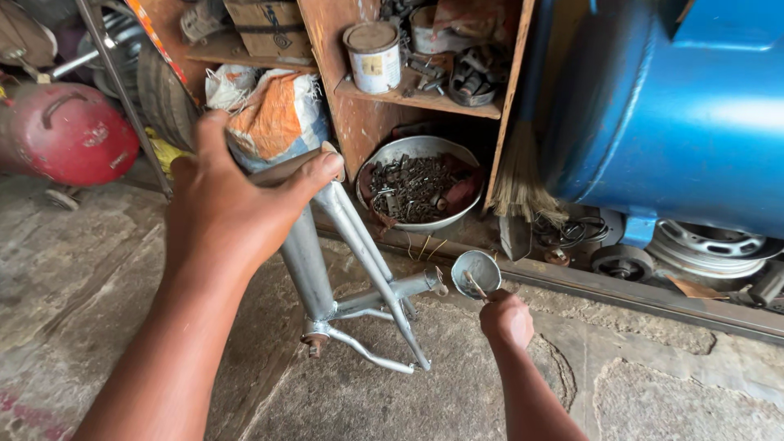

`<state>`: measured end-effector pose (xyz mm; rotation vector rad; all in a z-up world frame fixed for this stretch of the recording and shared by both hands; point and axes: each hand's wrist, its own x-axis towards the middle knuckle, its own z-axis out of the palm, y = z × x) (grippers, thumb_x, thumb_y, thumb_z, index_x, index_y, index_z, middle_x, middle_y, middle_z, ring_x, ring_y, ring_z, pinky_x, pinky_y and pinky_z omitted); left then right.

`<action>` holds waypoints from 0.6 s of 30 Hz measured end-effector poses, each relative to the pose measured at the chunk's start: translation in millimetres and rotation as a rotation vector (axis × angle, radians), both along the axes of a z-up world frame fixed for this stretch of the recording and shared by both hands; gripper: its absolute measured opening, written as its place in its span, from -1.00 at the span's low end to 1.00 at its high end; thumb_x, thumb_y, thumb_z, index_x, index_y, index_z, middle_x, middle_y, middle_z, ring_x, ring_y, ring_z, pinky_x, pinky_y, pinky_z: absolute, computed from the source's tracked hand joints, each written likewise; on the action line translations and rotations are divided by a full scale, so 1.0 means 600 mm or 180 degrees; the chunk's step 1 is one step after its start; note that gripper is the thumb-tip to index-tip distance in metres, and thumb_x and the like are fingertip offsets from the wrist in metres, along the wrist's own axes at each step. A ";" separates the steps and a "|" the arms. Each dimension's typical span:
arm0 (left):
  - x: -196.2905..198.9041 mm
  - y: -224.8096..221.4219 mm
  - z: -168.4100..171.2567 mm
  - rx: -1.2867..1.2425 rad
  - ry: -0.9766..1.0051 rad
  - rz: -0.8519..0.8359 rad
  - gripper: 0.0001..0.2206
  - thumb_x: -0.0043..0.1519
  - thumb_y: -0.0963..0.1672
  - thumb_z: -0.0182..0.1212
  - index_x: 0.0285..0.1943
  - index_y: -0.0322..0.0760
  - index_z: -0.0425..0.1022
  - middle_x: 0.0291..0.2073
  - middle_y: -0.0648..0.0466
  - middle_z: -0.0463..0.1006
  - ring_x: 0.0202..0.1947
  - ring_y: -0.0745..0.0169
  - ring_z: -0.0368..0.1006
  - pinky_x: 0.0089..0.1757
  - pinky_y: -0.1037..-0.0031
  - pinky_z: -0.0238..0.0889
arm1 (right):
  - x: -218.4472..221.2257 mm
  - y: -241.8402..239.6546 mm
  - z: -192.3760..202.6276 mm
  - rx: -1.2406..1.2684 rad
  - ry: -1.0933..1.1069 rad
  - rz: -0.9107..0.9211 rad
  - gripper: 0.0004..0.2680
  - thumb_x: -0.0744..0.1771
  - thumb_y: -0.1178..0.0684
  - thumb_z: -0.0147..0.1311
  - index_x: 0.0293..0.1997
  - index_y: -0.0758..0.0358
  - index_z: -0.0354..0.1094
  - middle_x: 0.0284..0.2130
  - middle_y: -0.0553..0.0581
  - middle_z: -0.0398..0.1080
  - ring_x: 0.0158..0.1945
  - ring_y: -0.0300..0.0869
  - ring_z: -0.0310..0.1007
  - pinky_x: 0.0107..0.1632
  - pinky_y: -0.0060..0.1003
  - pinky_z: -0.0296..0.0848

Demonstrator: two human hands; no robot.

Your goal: The person cleans a silver bicycle frame by hand using a toothbrush and a small cup of cleaning fluid, reaching into the joints and internal tubes of the frame.

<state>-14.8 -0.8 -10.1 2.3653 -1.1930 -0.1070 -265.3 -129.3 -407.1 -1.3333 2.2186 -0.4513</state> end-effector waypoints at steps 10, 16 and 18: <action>0.050 0.009 -0.039 -0.0772 -0.0156 -0.0290 0.14 -0.07 0.33 0.41 0.55 -0.24 -0.07 0.32 -0.43 0.25 0.30 -0.41 0.27 0.12 -0.02 0.25 | 0.004 -0.020 -0.045 0.0399 0.0510 0.0353 -0.83 0.38 -0.01 0.03 -0.03 0.07 0.57 -0.11 0.27 0.57 -0.03 0.07 0.60 0.00 -0.05 0.58; 0.067 0.020 -0.052 -0.1167 0.0012 -0.0430 0.14 -0.06 0.23 0.57 0.54 -0.34 -0.06 0.33 -0.44 0.23 0.34 -0.36 0.23 0.15 0.04 0.22 | -0.012 -0.012 -0.074 -0.0108 -0.0060 0.0148 -0.81 0.38 0.02 0.04 0.01 0.02 0.59 -0.11 0.27 0.57 -0.06 0.07 0.59 0.00 -0.07 0.53; 0.078 0.022 -0.056 -0.1426 0.0304 -0.0391 0.14 -0.08 0.18 0.64 0.53 -0.37 -0.05 0.34 -0.41 0.24 0.36 -0.27 0.24 0.21 0.11 0.20 | -0.020 -0.005 -0.082 -0.0649 -0.0387 -0.0084 -0.82 0.36 0.02 0.13 0.02 0.07 0.61 -0.12 0.29 0.56 -0.09 0.06 0.53 -0.03 -0.12 0.49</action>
